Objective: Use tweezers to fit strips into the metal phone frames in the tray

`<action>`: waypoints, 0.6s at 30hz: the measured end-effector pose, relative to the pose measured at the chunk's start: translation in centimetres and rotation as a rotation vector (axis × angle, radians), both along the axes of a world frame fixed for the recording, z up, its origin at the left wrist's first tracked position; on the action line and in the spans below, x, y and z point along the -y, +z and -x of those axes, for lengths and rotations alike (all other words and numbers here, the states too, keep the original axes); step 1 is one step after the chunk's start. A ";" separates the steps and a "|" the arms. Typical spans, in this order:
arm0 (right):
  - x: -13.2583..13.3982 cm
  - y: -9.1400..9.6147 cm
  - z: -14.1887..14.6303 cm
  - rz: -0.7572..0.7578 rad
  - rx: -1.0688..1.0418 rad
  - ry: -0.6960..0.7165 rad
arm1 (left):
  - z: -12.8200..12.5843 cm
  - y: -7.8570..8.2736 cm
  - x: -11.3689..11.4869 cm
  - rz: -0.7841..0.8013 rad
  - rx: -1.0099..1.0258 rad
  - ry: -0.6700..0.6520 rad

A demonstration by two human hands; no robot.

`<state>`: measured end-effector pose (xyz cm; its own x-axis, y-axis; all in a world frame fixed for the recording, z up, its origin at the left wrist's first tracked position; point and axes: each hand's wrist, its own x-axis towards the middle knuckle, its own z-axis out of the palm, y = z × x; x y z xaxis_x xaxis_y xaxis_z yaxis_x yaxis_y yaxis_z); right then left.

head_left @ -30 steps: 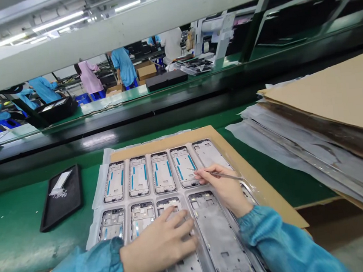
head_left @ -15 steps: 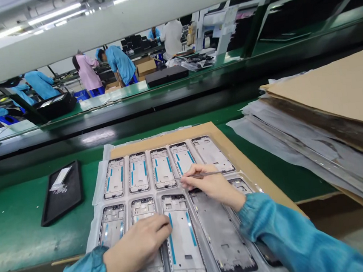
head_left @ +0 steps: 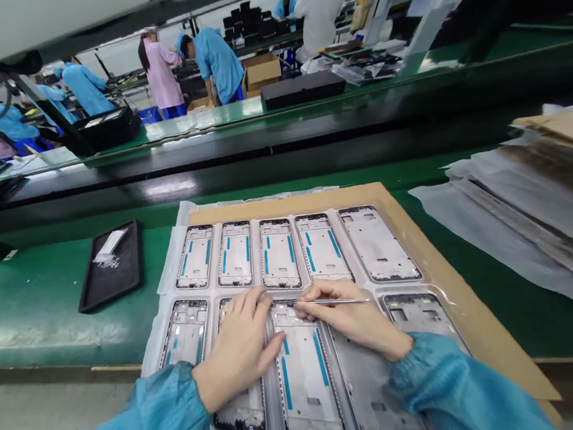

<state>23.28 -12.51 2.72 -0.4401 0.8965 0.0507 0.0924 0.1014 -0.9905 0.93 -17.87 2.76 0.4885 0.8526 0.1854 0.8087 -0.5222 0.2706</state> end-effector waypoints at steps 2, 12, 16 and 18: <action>0.0 0.0 0.0 -0.030 0.030 0.009 | -0.1 -0.1 0.1 -0.005 0.011 0.008; 0.1 -0.7 -0.3 -0.114 0.106 0.021 | -0.2 0.6 0.3 -0.037 -0.091 -0.048; 0.4 -0.6 -0.3 -0.129 0.123 -0.004 | -0.7 0.7 0.3 -0.033 -0.121 -0.011; 0.6 -0.5 -0.2 -0.146 0.138 -0.019 | -1.0 0.5 0.5 -0.053 -0.142 0.002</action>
